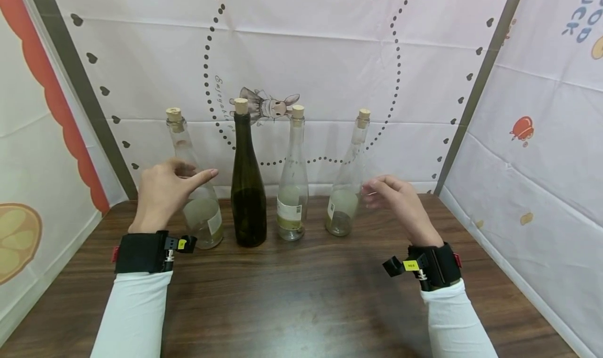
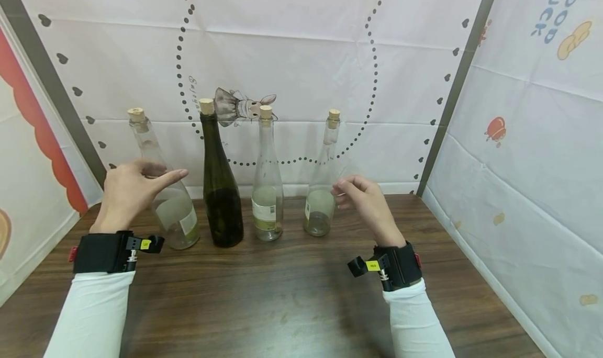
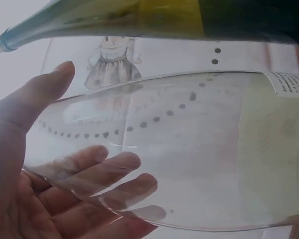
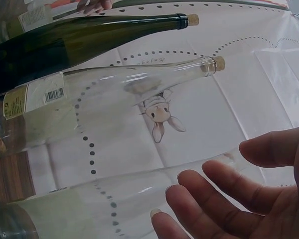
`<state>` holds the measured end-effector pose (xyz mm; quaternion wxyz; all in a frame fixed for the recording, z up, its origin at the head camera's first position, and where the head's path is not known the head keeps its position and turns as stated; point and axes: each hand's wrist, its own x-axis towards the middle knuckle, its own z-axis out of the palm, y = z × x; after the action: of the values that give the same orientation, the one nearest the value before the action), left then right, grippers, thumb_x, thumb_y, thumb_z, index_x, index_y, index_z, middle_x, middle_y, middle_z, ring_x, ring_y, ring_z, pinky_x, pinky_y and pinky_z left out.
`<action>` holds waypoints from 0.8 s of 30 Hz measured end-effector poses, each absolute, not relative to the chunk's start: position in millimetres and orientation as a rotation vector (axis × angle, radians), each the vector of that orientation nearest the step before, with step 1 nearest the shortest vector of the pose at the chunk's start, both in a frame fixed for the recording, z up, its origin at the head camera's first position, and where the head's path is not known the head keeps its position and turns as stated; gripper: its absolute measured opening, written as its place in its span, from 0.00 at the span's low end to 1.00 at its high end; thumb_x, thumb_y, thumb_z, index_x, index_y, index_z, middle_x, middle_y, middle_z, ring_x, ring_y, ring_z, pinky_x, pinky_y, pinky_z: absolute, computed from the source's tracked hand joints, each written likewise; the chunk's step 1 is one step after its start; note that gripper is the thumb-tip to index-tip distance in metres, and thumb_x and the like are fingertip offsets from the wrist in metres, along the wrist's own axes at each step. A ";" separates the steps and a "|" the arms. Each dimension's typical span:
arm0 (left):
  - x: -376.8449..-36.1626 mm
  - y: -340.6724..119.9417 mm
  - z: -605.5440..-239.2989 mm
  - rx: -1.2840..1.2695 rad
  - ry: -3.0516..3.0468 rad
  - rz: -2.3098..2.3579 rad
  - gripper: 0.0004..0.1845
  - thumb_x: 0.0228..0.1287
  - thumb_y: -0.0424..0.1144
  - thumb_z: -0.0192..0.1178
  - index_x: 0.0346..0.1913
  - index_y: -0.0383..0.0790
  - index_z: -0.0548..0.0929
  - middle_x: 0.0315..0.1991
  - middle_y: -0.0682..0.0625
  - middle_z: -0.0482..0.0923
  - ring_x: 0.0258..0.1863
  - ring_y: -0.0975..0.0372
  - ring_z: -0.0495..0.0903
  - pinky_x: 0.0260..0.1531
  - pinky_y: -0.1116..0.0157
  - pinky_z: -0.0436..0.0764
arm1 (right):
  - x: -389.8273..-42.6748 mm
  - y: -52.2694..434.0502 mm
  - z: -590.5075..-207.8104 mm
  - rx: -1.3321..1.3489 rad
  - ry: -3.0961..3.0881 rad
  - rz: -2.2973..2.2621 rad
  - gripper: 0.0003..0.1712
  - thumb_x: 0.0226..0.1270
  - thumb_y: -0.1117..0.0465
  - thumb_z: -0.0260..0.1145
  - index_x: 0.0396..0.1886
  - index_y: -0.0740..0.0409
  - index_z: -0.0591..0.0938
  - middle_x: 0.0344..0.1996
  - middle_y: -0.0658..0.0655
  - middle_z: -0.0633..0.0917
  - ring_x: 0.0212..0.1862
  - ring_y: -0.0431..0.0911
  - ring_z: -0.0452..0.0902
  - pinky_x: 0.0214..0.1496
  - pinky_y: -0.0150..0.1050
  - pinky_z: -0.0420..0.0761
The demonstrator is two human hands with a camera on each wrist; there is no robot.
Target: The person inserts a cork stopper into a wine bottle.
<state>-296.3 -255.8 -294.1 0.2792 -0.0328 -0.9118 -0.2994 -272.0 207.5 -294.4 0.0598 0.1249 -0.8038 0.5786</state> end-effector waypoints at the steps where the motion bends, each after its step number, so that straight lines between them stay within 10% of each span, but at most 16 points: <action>1: -296.5 -256.2 -294.2 -0.087 -2.451 -0.812 0.41 0.66 0.70 0.67 0.52 0.28 0.88 0.42 0.32 0.88 0.36 0.43 0.88 0.35 0.47 0.82 | -272.4 207.5 -294.8 0.379 -2.436 1.752 0.29 0.85 0.45 0.59 0.59 0.69 0.81 0.57 0.69 0.85 0.50 0.47 0.87 0.59 0.49 0.84; 24: -305.5 -267.3 -302.5 -0.158 -2.503 -0.956 0.48 0.71 0.69 0.61 0.71 0.26 0.72 0.58 0.27 0.82 0.56 0.34 0.82 0.51 0.37 0.80 | -284.0 200.6 -307.2 0.373 -2.476 1.754 0.28 0.84 0.45 0.60 0.60 0.68 0.82 0.52 0.64 0.87 0.56 0.64 0.83 0.60 0.54 0.83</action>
<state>-305.5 -267.3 -302.5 0.2268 -0.0572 -0.9082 -0.3470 -284.0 200.6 -307.2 0.0422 0.1220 -0.8092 0.5732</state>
